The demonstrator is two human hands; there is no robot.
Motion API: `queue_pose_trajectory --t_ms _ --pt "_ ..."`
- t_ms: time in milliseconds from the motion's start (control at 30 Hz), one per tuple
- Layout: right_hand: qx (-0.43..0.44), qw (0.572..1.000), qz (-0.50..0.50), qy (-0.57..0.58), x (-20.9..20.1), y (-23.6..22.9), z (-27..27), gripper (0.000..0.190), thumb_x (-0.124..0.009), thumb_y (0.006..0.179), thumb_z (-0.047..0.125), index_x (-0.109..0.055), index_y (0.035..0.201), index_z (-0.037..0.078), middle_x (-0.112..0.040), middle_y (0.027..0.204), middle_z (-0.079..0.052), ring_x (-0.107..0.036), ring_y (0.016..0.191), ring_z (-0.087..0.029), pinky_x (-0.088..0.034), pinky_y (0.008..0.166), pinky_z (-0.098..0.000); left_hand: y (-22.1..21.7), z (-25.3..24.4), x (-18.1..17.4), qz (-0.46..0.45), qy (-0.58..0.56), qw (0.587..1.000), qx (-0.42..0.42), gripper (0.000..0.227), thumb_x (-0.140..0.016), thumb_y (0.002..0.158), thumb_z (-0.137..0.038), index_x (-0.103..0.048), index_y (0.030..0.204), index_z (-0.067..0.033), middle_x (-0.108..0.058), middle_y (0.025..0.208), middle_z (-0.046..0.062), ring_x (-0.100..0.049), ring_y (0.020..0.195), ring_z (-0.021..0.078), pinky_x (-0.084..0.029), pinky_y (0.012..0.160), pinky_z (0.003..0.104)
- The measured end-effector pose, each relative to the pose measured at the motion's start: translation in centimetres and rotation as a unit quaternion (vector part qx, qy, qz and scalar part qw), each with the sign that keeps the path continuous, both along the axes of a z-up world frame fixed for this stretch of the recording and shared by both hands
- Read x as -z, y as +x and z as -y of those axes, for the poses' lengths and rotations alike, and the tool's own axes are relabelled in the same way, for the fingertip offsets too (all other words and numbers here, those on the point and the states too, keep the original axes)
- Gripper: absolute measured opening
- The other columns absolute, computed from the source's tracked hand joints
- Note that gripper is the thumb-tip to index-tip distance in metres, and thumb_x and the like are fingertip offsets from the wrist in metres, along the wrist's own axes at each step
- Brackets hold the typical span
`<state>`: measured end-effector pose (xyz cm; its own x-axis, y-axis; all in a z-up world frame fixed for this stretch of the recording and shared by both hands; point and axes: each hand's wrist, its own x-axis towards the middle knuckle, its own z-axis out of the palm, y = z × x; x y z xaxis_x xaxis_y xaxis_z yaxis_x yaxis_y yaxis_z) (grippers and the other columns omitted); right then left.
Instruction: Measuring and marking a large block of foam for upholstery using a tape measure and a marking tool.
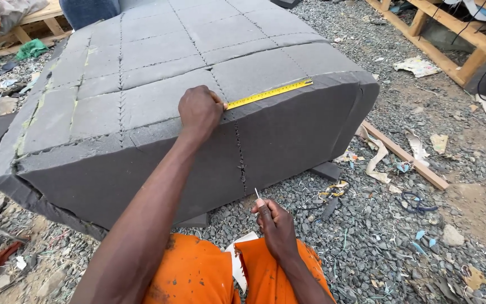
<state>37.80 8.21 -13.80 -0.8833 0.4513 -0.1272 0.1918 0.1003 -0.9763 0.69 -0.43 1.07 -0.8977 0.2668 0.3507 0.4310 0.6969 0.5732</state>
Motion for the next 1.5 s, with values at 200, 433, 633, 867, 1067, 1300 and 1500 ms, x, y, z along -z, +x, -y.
queue_pose_trajectory --t_ms 200,433,633,867,1067,1300,1500 --pt "-0.004 1.0 -0.013 -0.003 -0.2 -0.1 0.1 0.041 -0.065 0.131 0.042 -0.088 0.111 0.015 -0.063 0.071 0.003 -0.049 0.06 -0.01 -0.038 0.055 -0.0318 -0.4 -0.7 -0.3 0.043 -0.04 0.997 -0.057 0.016 -0.107 0.094 -0.04 -0.103 0.096 -0.0253 -0.095 0.094 0.008 -0.088 0.091 0.0342 -0.064 0.073 0.055" --pt "0.099 0.981 -0.113 0.123 -9.7 -5.3 -3.9 0.04 -0.059 0.134 0.03 -0.092 0.128 0.008 -0.071 0.068 -0.013 -0.065 0.06 -0.024 -0.057 0.07 -0.042 0.2 -1.5 -0.1 -0.026 -0.09 0.991 -0.096 0.021 -0.106 0.088 -0.023 -0.101 0.103 -0.0083 -0.091 0.09 0.018 -0.094 0.098 0.0464 -0.076 0.092 0.057" --pt "0.061 0.932 -0.28 0.224 -14.0 -20.1 -11.5 0.032 -0.065 0.132 0.027 -0.086 0.135 0.003 -0.079 0.083 -0.011 -0.076 0.071 -0.023 -0.063 0.075 -0.0445 0.5 -1.6 -0.5 -0.013 -0.085 0.992 -0.097 0.033 -0.111 0.088 -0.027 -0.1 0.108 -0.0032 -0.092 0.094 0.022 -0.094 0.099 0.0484 -0.076 0.092 0.06" --pt "-0.052 0.904 -0.154 0.395 -13.7 -27.3 -14.9 0.023 -0.088 0.114 0.038 -0.097 0.134 0.032 -0.092 0.103 -0.012 -0.088 0.111 -0.049 -0.066 0.102 -0.0592 0.1 -1.2 -1.1 0.015 -0.085 0.992 -0.09 0.037 -0.11 0.091 -0.033 -0.1 0.109 -0.0022 -0.093 0.097 0.025 -0.094 0.103 0.0497 -0.076 0.091 0.062" --pt "-0.029 0.9 -0.143 0.411 -12.4 -29.0 -15.5 0.017 -0.089 0.116 0.048 -0.095 0.125 0.035 -0.095 0.115 -0.005 -0.088 0.119 -0.046 -0.066 0.107 -0.0586 0.1 -0.2 -1.3 0.032 -0.078 0.996 -0.04 0.029 -0.106 0.095 -0.038 -0.101 0.104 -0.0109 -0.094 0.098 0.02 -0.093 0.103 0.0506 -0.075 0.088 0.061" --pt "0.007 0.912 -0.123 0.391 -11.3 -29.5 -15.4 0.015 -0.089 0.117 0.05 -0.094 0.127 0.039 -0.095 0.115 -0.005 -0.088 0.119 -0.045 -0.067 0.105 -0.0589 -2.1 0.6 1.4 0.004 -0.052 0.998 -0.018 0.011 -0.096 0.096 -0.034 -0.102 0.092 -0.0261 -0.094 0.088 0.009 -0.093 0.086 0.0418 -0.074 0.077 0.049" --pt "0.013 0.917 -0.13 0.377 -11.6 -29.1 -14.8 0.015 -0.09 0.118 0.047 -0.094 0.127 0.036 -0.096 0.117 -0.005 -0.088 0.122 -0.047 -0.066 0.108 -0.0581 -0.3 0.0 -0.4 0.025 -0.041 0.998 -0.037 0.008 -0.095 0.098 -0.019 -0.101 0.094 -0.0169 -0.09 0.081 0.012 -0.092 0.083 0.0419 -0.073 0.077 0.047"
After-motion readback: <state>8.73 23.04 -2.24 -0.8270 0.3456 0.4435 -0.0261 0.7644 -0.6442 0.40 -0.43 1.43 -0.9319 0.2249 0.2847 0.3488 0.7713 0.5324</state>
